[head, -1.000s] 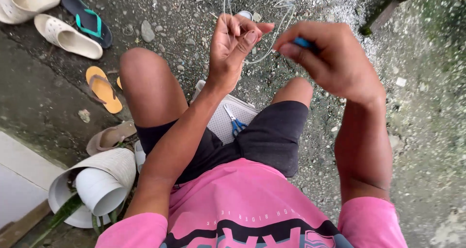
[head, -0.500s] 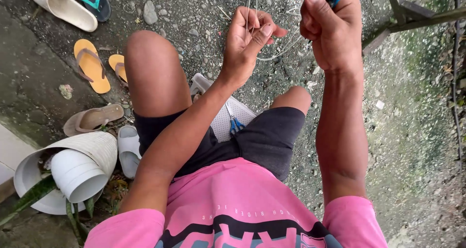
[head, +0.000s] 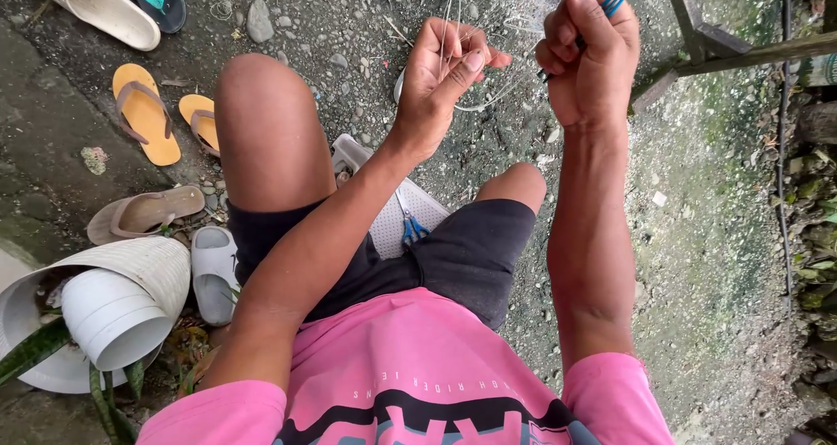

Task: Repairing a fine-mesh fishing net using a small blue net needle to tie knots and thread the line.

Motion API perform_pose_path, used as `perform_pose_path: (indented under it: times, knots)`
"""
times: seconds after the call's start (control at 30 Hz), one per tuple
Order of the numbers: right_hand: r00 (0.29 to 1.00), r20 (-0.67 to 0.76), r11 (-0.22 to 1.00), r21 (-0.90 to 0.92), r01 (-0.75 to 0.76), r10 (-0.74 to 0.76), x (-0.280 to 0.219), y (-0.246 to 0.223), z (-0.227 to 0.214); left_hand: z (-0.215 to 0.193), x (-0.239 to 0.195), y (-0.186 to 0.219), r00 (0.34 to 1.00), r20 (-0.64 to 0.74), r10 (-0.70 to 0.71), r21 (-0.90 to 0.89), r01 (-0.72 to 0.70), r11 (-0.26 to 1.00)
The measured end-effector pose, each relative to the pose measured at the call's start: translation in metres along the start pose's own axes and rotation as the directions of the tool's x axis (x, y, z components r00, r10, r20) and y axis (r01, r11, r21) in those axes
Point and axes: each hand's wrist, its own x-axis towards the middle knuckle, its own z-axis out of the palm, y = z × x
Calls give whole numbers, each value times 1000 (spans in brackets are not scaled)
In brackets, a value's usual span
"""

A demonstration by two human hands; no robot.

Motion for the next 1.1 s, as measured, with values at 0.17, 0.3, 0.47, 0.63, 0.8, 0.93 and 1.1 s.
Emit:
perform_pose_path:
  times: [0.17, 0.3, 0.47, 0.63, 0.8, 0.93, 1.1]
  knots:
    - [1000, -1, 999, 38, -1, 2, 6, 6, -2, -2, 0, -3, 1000, 6, 6, -7, -6, 1000]
    - [1000, -6, 998, 64, 2, -1, 7, 7, 0, -4, -1, -2, 1000, 19, -2, 0, 2, 1000]
    - [998, 4, 996, 71, 59, -60, -1, 2, 5, -4, 1, 2, 999, 43, 12, 9, -12, 1000]
    - [994, -5, 991, 87, 106, -106, -42, -2, 8, -7, -1, -3, 999, 45, 1, -78, 2, 997]
    - [974, 47, 969, -105, 223, -220, -127, 51, 0, -11, 1, -10, 996, 85, 4, -195, 12, 981]
    - [938, 270, 852, -417, 315, -215, -145, 55, 23, -25, 3, -1, 982, 185, -20, -220, 62, 974]
    - [927, 308, 753, -553, 357, -213, -143, 71, 16, -26, -2, 12, 954, 283, -104, -153, 151, 977]
